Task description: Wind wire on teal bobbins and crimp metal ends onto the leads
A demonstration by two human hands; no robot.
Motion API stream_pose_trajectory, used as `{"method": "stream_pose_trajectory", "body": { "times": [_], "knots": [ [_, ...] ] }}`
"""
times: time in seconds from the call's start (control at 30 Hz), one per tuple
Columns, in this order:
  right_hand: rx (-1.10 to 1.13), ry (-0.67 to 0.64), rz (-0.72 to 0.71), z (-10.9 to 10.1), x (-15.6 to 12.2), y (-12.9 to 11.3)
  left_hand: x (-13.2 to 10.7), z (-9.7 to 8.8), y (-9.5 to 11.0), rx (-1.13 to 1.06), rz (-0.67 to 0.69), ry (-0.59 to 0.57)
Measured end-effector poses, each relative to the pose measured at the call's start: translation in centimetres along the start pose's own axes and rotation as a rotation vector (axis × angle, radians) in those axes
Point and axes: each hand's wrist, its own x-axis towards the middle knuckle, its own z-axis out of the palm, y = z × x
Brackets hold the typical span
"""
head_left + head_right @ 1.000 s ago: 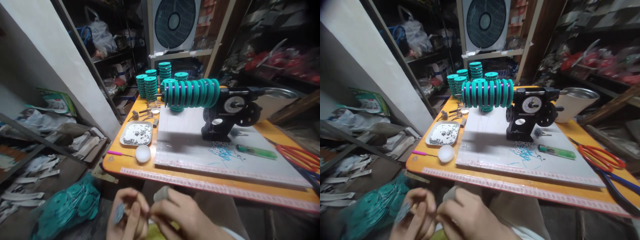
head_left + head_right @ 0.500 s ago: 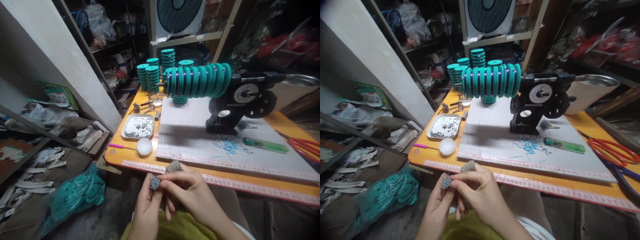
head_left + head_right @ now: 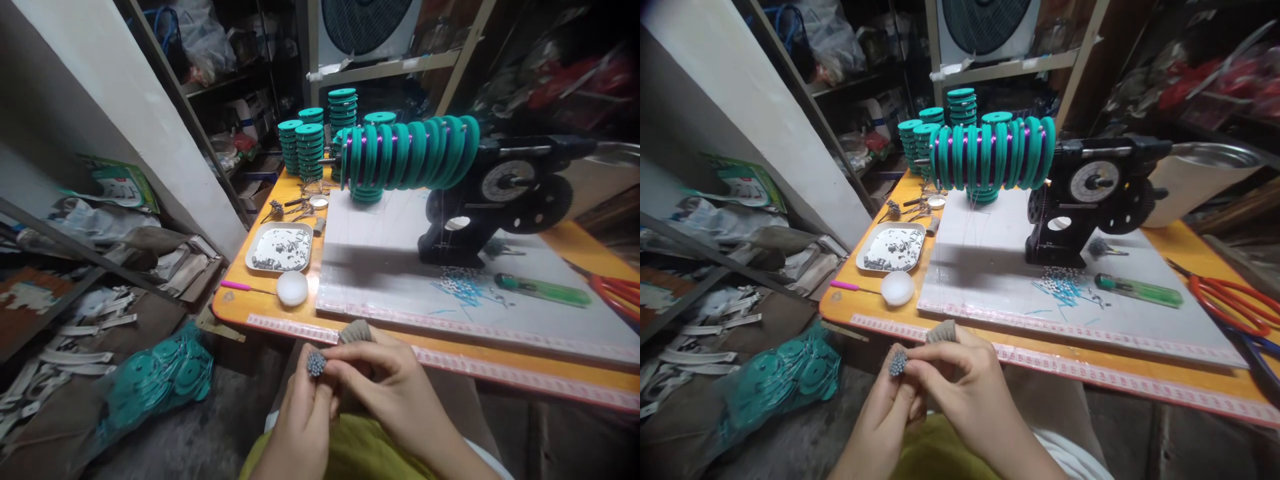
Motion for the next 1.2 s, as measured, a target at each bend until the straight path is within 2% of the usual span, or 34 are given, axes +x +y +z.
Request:
{"method": "stream_pose_trajectory", "body": {
  "times": [0.1,0.27,0.33,0.43,0.53,0.67,0.9,1.2],
  "knots": [
    [0.115,-0.021,0.069,0.3,0.0,-0.2,-0.1,0.0,0.2,-0.004,-0.010,0.044],
    [0.302,-0.088,0.112,0.7,-0.2,-0.6,0.1,1.0,1.1,-0.175,0.025,-0.047],
    [0.166,-0.023,0.013,0.5,-0.3,-0.4,0.2,1.3,1.5,-0.270,0.012,-0.070],
    [-0.269,0.171,-0.244,-0.1,-0.6,0.1,0.1,1.1,2.0,-0.355,0.016,-0.103],
    [-0.489,0.216,-0.422,-0.5,-0.8,0.5,-0.1,0.6,2.2,-0.406,0.003,-0.176],
    [-0.552,0.192,-0.490,-0.7,-1.0,0.6,0.0,0.1,1.8,-0.453,-0.006,-0.244],
    [-0.547,0.155,-0.540,-0.6,-1.3,0.3,0.2,0.0,1.0,-0.481,0.003,-0.266],
    [-0.576,0.165,-0.567,-0.7,-1.3,0.2,0.1,-0.2,1.4,-0.502,-0.016,-0.296]
  ]
}}
